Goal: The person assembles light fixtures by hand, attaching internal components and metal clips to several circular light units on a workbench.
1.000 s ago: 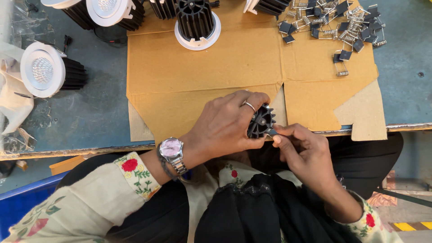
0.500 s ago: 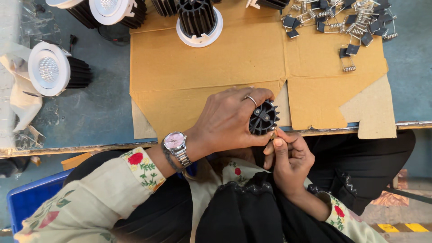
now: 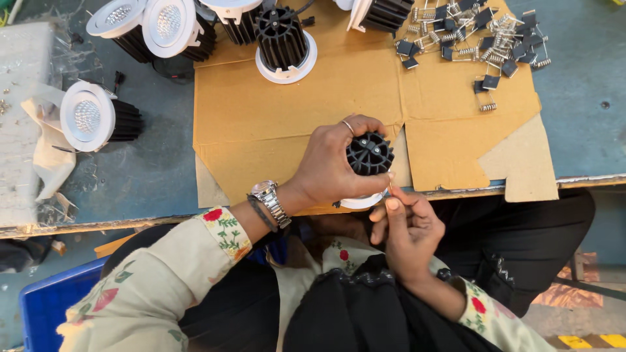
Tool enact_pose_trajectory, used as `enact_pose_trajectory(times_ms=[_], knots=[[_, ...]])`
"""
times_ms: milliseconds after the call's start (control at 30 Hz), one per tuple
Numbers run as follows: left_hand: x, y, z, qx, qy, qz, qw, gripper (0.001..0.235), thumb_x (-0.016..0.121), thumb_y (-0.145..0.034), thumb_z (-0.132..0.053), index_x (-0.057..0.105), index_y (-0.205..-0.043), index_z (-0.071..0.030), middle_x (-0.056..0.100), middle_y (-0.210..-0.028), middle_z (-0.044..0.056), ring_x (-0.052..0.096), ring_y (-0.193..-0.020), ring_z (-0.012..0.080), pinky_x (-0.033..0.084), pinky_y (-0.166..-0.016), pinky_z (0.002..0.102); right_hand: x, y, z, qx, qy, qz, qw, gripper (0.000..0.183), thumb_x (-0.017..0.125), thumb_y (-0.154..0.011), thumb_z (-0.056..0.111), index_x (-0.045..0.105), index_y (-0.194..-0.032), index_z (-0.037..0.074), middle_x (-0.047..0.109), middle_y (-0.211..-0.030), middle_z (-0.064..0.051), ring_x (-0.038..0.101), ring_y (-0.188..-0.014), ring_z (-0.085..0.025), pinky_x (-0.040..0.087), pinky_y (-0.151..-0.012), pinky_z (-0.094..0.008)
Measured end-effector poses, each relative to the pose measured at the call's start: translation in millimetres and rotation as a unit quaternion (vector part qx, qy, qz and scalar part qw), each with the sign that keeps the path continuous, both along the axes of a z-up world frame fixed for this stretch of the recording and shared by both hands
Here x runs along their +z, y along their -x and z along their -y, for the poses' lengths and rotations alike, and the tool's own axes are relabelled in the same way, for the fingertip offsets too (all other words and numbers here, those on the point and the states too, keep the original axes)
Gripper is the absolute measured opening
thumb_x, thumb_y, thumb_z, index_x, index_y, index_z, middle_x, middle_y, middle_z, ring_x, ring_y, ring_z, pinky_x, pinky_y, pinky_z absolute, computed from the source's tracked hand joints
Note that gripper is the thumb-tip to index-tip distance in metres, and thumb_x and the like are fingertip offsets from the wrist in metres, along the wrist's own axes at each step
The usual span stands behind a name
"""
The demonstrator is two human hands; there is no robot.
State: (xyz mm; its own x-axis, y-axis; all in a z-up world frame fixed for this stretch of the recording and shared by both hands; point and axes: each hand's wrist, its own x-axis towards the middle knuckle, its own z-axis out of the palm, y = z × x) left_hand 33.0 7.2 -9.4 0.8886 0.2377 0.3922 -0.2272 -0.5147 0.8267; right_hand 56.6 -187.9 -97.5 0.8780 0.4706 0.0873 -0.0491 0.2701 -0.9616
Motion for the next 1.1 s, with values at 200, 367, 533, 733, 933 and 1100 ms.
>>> enact_pose_trajectory(times_ms=[200,367,533,733,933,1100], knots=[[-3.0,-4.9,7.7,0.053,0.015,-0.022,0.998,0.048,0.087,-0.071,-0.029,0.067,-0.107,-0.003,0.074,-0.093,0.006,0.075,-0.082,0.0129,0.059,-0.080,0.026,-9.5,9.4,-10.6,-0.022,-0.072,-0.087,0.993,0.017,0.058,-0.106,0.013,0.062,-0.119,0.002,0.073,-0.082,-0.015,0.062,-0.050,-0.013,0.040,-0.042,-0.021],[-3.5,-3.2,-3.3,-0.003,0.014,-0.018,1.000,0.049,0.087,-0.073,-0.029,0.067,-0.109,-0.004,0.074,-0.098,0.007,0.075,-0.086,0.0155,0.059,-0.083,0.028,-10.9,4.2,-3.7,0.007,-0.034,-0.036,0.999,0.019,0.060,-0.105,0.011,0.064,-0.120,0.001,0.073,-0.084,-0.014,0.060,-0.050,-0.011,0.043,-0.044,-0.022],[4.0,-3.1,-19.2,-0.071,-0.035,-0.044,0.996,0.055,0.084,-0.073,-0.042,0.068,-0.111,-0.005,0.075,-0.098,0.009,0.076,-0.086,0.0220,0.059,-0.081,0.033,-4.6,-23.0,13.8,0.105,0.039,0.005,0.994,0.023,0.064,-0.101,0.007,0.069,-0.121,-0.001,0.075,-0.090,-0.013,0.058,-0.052,-0.010,0.047,-0.048,-0.022],[73.5,26.5,-35.7,-0.085,-0.296,-0.218,0.926,0.089,0.082,-0.064,-0.076,0.068,-0.118,-0.007,0.070,-0.082,0.013,0.069,-0.084,0.0305,0.052,-0.072,0.044,33.2,-29.1,23.9,0.064,0.196,0.266,0.942,0.016,0.068,-0.094,-0.004,0.074,-0.108,-0.005,0.076,-0.094,-0.017,0.066,-0.059,-0.012,0.052,-0.054,-0.023],[129.1,121.6,-125.6,0.100,-0.387,-0.029,0.916,0.066,0.091,-0.080,-0.048,0.071,-0.125,-0.004,0.073,-0.108,0.015,0.069,-0.099,0.0356,0.052,-0.086,0.046,49.1,-41.8,18.7,0.043,0.129,0.260,0.956,0.010,0.063,-0.111,-0.007,0.067,-0.118,-0.013,0.072,-0.108,-0.023,0.069,-0.077,-0.014,0.057,-0.070,-0.023],[91.3,147.6,-186.2,0.229,-0.421,-0.187,0.857,0.066,0.092,-0.065,-0.032,0.069,-0.120,-0.002,0.070,-0.107,0.019,0.066,-0.102,0.0376,0.051,-0.087,0.044,60.1,-47.8,3.7,0.093,0.134,0.276,0.947,0.012,0.064,-0.106,-0.008,0.068,-0.117,-0.011,0.073,-0.106,-0.023,0.071,-0.077,-0.014,0.058,-0.068,-0.021]])
